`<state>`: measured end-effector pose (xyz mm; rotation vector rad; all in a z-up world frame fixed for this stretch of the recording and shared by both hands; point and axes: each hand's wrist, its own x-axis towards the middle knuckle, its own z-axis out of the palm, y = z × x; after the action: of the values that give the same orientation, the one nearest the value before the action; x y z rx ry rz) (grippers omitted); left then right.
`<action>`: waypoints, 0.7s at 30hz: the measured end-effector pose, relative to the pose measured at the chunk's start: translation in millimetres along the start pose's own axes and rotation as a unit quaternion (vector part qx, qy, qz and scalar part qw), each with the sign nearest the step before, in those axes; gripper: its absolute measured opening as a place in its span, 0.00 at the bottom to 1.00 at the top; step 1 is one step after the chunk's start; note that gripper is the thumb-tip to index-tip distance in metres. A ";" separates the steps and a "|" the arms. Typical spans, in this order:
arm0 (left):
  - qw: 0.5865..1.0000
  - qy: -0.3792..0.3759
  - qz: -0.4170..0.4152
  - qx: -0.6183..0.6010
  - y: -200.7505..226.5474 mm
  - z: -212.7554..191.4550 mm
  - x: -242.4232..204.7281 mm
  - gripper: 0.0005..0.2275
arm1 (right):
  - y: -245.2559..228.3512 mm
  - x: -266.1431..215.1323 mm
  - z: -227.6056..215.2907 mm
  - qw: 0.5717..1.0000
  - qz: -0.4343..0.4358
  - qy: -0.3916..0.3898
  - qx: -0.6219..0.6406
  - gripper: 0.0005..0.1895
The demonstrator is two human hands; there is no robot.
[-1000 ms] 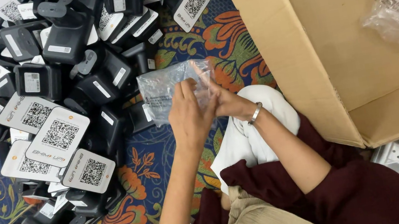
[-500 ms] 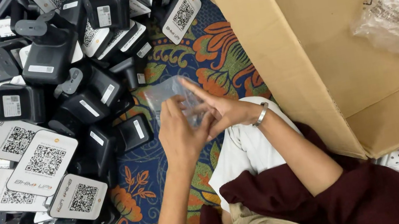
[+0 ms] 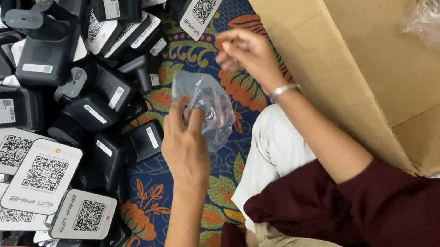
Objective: The person packages QR code display stands into plastic bags and places them into cardboard boxes.
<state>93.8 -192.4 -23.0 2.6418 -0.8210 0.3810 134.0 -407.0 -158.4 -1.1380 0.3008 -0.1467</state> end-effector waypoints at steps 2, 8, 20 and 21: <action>0.998 -0.022 0.048 0.044 -0.9 0.7 -1.9 0.12 | 12.5 53.0 2.8 0.976 -0.121 0.022 -0.178 0.23; 0.999 -0.028 0.023 0.036 1.5 -17.3 1.8 0.22 | 26.7 165.3 5.1 0.706 -0.321 0.079 -0.626 0.36; 0.996 -0.008 -0.089 0.008 -25.8 -97.7 -42.1 0.26 | 56.4 113.4 -29.3 0.870 -0.224 0.108 -0.426 0.20; 0.996 -0.004 -0.090 0.010 -25.8 -101.0 -42.7 0.26 | 46.9 93.5 -19.4 0.870 -0.227 0.105 -0.425 0.20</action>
<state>59.8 -110.9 46.9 2.7095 -0.5767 0.3320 215.1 -429.3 -223.6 -2.0743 0.2899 -0.6021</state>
